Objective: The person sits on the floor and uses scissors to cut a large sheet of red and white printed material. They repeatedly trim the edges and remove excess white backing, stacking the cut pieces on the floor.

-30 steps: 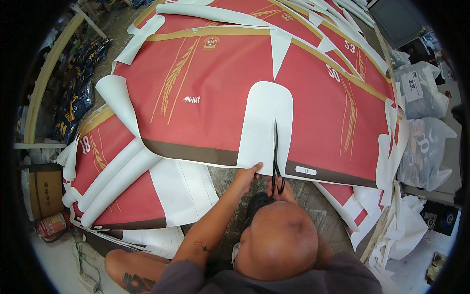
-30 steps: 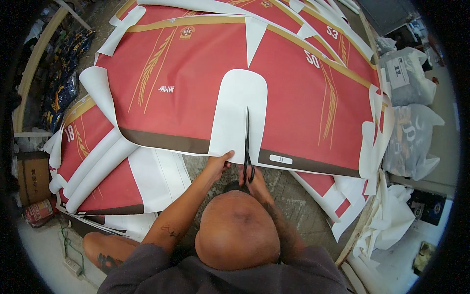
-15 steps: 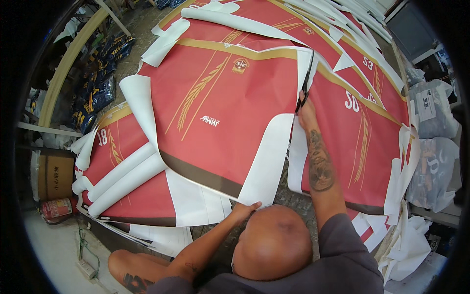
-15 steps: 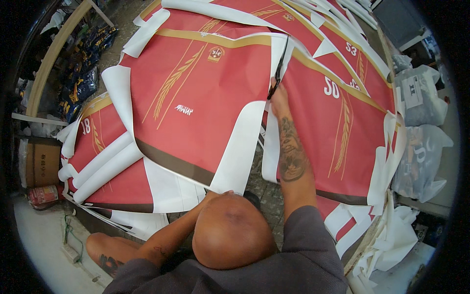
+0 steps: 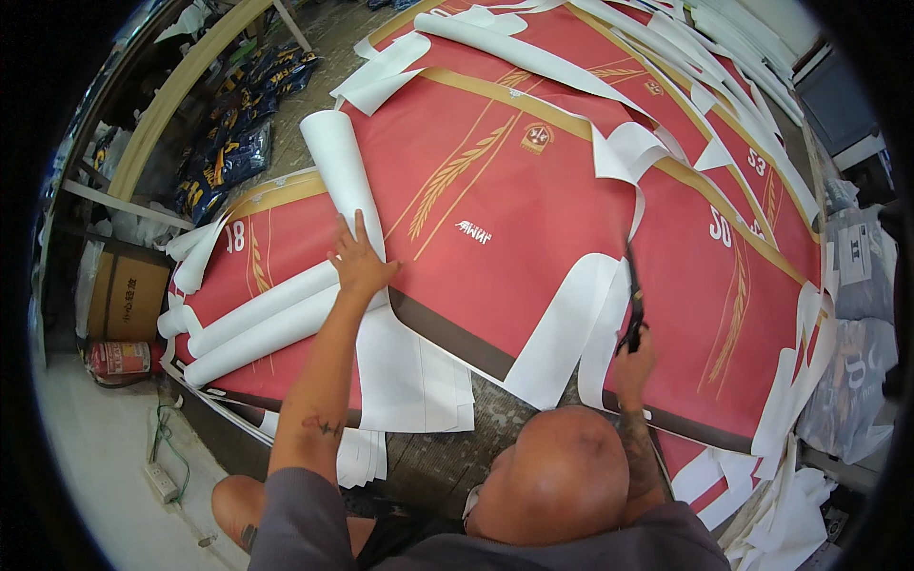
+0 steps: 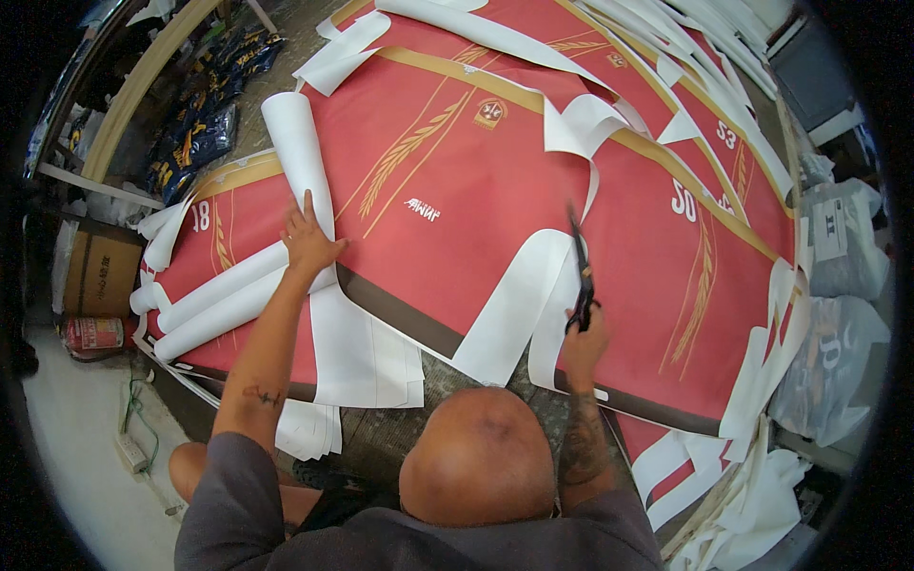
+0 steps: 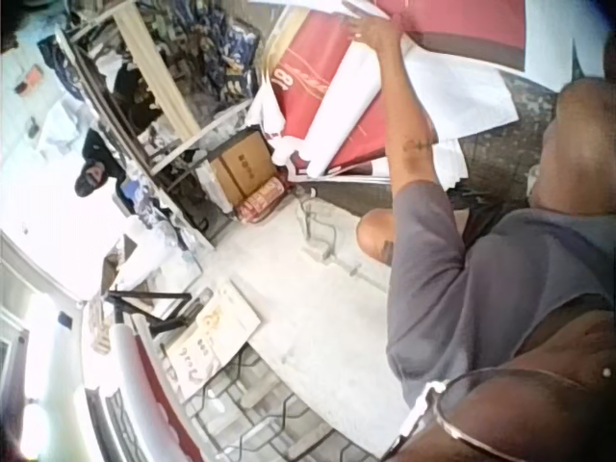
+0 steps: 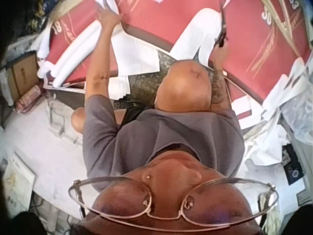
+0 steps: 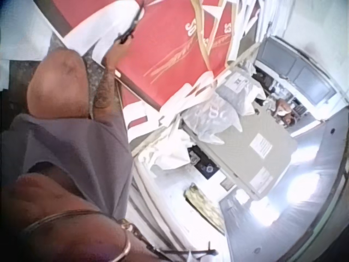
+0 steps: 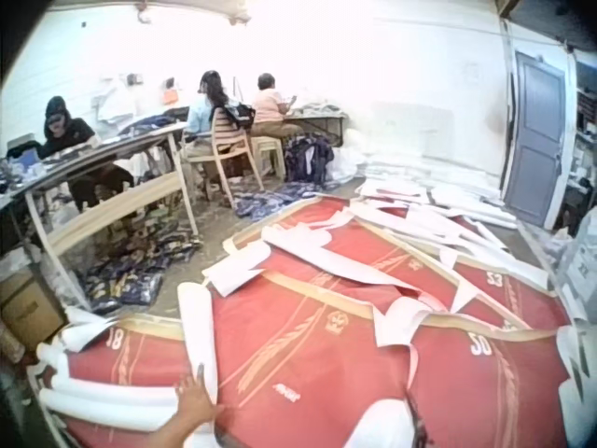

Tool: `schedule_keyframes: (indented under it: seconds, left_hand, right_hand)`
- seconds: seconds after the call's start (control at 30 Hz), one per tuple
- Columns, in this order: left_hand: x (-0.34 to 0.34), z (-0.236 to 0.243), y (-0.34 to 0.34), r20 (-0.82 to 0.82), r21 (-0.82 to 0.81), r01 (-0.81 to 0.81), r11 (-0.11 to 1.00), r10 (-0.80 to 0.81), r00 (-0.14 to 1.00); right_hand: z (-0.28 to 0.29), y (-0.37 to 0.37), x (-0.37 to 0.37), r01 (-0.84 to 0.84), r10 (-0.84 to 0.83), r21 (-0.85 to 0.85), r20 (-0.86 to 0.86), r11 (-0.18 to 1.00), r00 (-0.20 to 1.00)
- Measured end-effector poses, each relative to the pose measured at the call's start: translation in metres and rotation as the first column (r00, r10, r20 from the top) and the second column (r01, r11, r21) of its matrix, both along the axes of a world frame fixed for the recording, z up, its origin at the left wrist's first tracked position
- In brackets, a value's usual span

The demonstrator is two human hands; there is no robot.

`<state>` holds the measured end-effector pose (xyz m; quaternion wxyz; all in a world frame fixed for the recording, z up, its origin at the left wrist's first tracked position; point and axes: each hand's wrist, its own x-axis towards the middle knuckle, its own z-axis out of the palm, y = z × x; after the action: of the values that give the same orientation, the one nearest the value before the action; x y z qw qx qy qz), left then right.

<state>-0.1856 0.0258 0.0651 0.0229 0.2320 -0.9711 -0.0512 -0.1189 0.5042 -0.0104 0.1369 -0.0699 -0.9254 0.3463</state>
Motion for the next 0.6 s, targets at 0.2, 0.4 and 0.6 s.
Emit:
schedule_keyframes:
  seconds: [0.2,0.4,0.6]
  left_hand:
    - [-0.035,-0.013,-0.077,-0.329,0.538,-0.288,0.792,0.513,0.793]
    - [0.029,0.014,-0.207,-0.545,0.836,0.073,0.543,0.81,0.218]
    - [0.231,-0.024,-0.259,-0.318,0.948,-0.033,0.317,0.942,-0.104]
  right_hand:
    - [-0.029,-0.031,0.054,-0.026,0.01,0.196,0.086,0.98,0.996]
    - [-0.052,-0.035,0.059,-0.089,0.063,0.187,0.137,0.978,0.989]
    - [-0.103,-0.031,0.057,0.039,-0.037,-0.216,0.011,0.976,0.999]
